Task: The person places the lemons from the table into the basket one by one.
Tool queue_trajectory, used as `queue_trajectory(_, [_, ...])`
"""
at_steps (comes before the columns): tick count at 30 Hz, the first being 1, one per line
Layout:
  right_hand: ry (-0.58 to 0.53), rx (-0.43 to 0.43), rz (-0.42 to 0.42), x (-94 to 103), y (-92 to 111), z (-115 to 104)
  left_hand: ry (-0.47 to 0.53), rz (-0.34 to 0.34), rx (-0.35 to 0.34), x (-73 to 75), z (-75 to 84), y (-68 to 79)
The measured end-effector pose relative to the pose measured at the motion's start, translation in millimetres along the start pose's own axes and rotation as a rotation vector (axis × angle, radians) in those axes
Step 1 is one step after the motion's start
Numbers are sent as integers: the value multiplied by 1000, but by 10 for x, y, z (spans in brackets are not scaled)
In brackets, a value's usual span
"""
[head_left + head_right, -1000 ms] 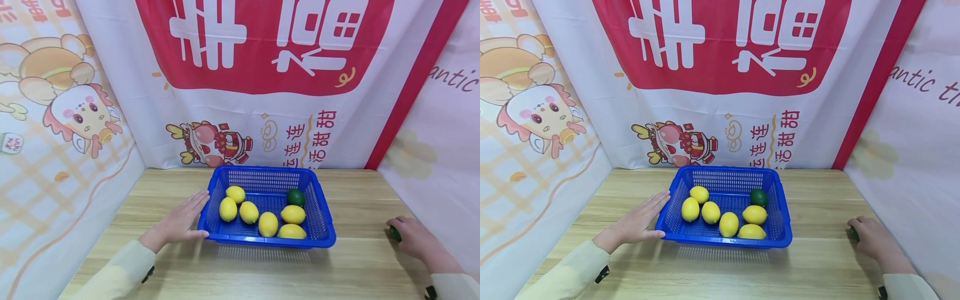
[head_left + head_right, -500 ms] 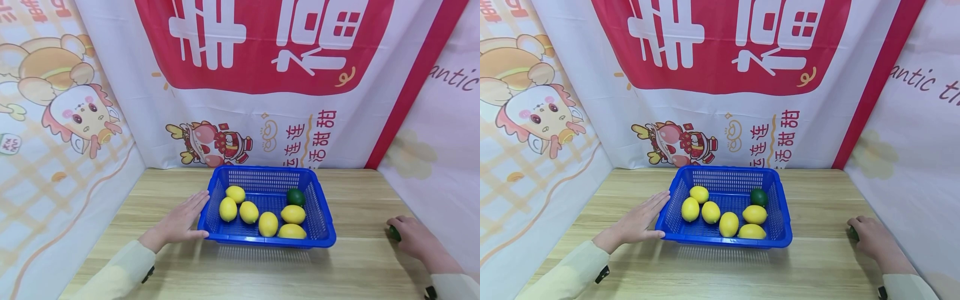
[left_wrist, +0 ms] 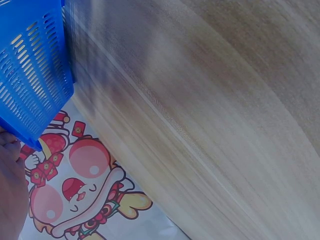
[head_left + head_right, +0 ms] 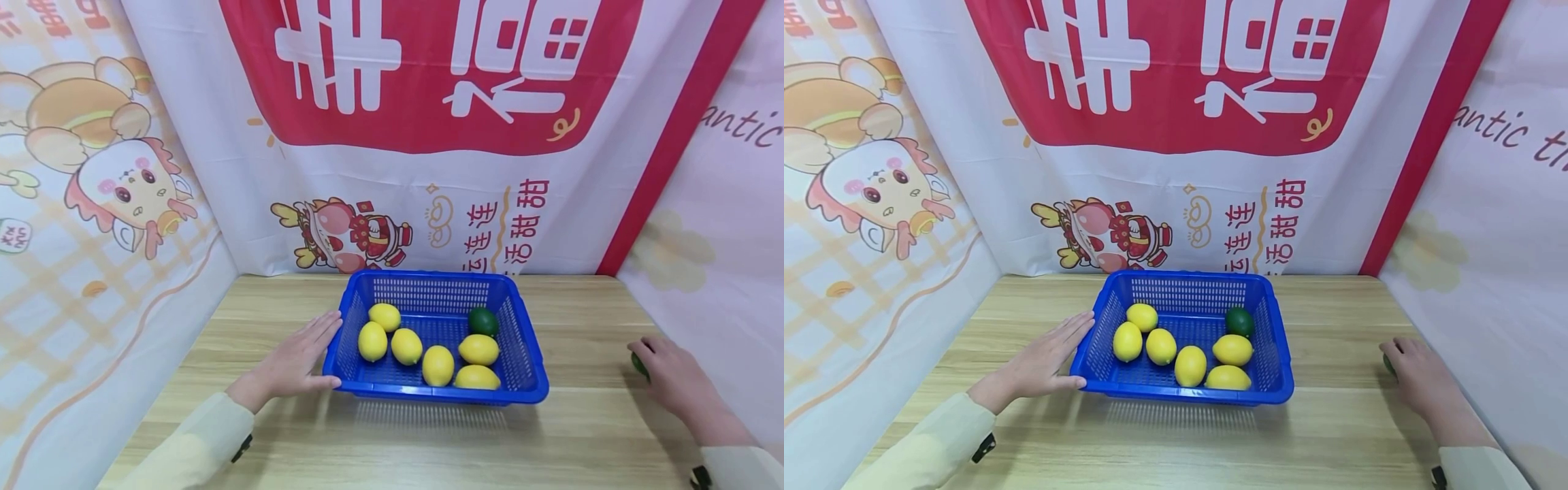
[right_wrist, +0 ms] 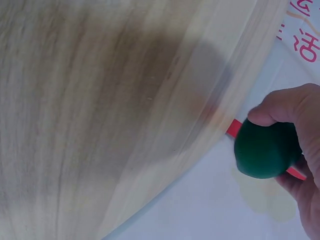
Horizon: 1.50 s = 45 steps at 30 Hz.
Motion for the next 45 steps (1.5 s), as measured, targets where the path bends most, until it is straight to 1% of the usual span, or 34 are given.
queue_trajectory(3, [7,64,82,31,-54,-17,-1,-2,-1,1,-1,-3])
queue_trajectory(8, [5,110,143,86,-157,-47,-2,-4,1,6,1,-8])
queue_trajectory(12, [3,170,205,126,-239,-89,3,-4,2,11,2,-8])
queue_trajectory(16, [29,225,278,146,-323,-137,5,-5,4,14,1,-9])
queue_trajectory(20, [61,260,341,169,-402,-203,2,-9,6,12,1,-9])
queue_trajectory(25, [85,296,383,206,-490,-306,-3,-16,9,5,-1,-2])
queue_trajectory(35, [97,315,389,302,-634,-486,-2,-12,5,-7,-4,2])
queue_trajectory(42, [88,343,425,358,-733,-601,3,-14,7,-3,-2,4])
queue_trajectory(45, [88,350,421,378,-772,-640,5,-13,5,-2,-3,3])
Point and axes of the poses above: each hand's wrist, its own y-axis away from the middle knuckle, its own x-axis out of the back of the hand, z = x × y, the point moved 3 cm from there along -y, towards the middle knuckle, and after that the axes turned 10 degrees about -y, right-handed, at the moved point
